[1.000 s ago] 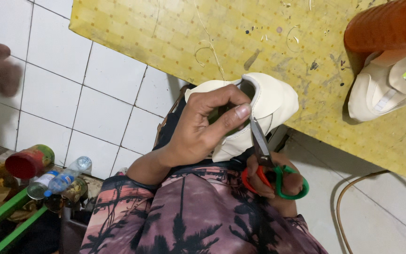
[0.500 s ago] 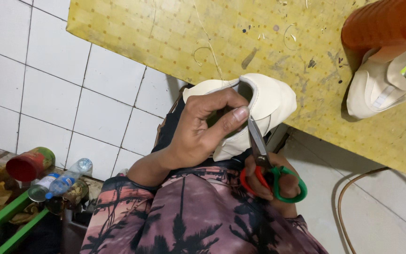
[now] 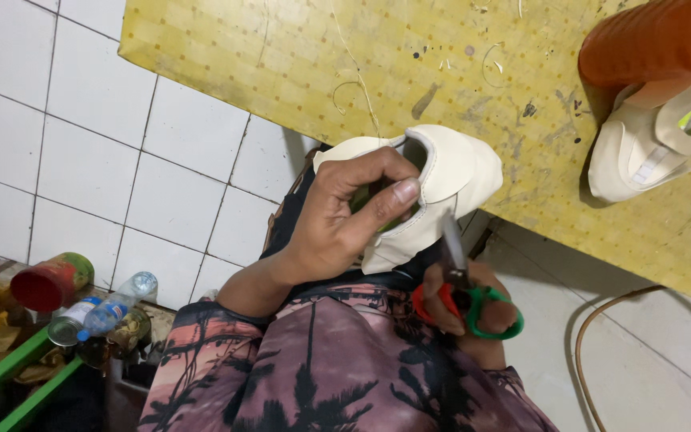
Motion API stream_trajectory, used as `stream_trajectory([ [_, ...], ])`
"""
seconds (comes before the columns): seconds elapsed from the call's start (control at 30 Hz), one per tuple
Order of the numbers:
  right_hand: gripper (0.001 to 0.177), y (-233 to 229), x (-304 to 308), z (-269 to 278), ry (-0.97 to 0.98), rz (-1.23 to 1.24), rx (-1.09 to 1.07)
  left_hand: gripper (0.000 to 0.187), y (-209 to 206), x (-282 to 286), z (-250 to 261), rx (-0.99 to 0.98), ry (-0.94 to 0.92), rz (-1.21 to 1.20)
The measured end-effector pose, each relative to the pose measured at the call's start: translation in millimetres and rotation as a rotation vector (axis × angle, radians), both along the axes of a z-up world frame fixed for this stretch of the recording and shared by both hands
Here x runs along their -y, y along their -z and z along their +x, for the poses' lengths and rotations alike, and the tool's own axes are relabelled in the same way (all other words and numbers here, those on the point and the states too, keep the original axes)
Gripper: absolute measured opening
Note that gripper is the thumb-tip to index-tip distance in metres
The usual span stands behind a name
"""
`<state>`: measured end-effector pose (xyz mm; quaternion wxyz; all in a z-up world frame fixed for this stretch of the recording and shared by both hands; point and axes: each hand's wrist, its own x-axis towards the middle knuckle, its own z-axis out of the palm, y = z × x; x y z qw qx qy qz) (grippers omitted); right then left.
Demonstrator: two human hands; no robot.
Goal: The person sews the upper part of a white shoe using a needle and thread, then trims the excess thread with scissors. The person repeats this process of sewing and trimming on the shoe.
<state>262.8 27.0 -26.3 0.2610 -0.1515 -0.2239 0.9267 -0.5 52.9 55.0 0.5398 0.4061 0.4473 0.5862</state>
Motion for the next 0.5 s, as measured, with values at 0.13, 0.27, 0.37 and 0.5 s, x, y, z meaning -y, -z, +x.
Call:
stream_trajectory([
  [0.13, 0.082, -8.6, -10.8, -11.6, -0.131, 0.163, 0.035, 0.02, 0.2, -0.6, 1.0, 0.013, -0.014, -0.002],
  [0.27, 0.081, 2.8, -21.7, -13.1, -0.203, 0.124, -0.091, 0.022, -2.2, -0.7, -0.7, 0.021, 0.001, -0.031],
  [0.37, 0.078, 11.4, -23.0, -13.1, -0.283, 0.094, -0.247, 0.02, -1.1, -0.5, -1.1, 0.009, 0.007, -0.031],
  [0.5, 0.08, 10.6, -19.5, -15.0, -0.223, 0.071, -0.204, 0.021, 1.3, -0.9, -2.1, 0.044, 0.009, -0.037],
])
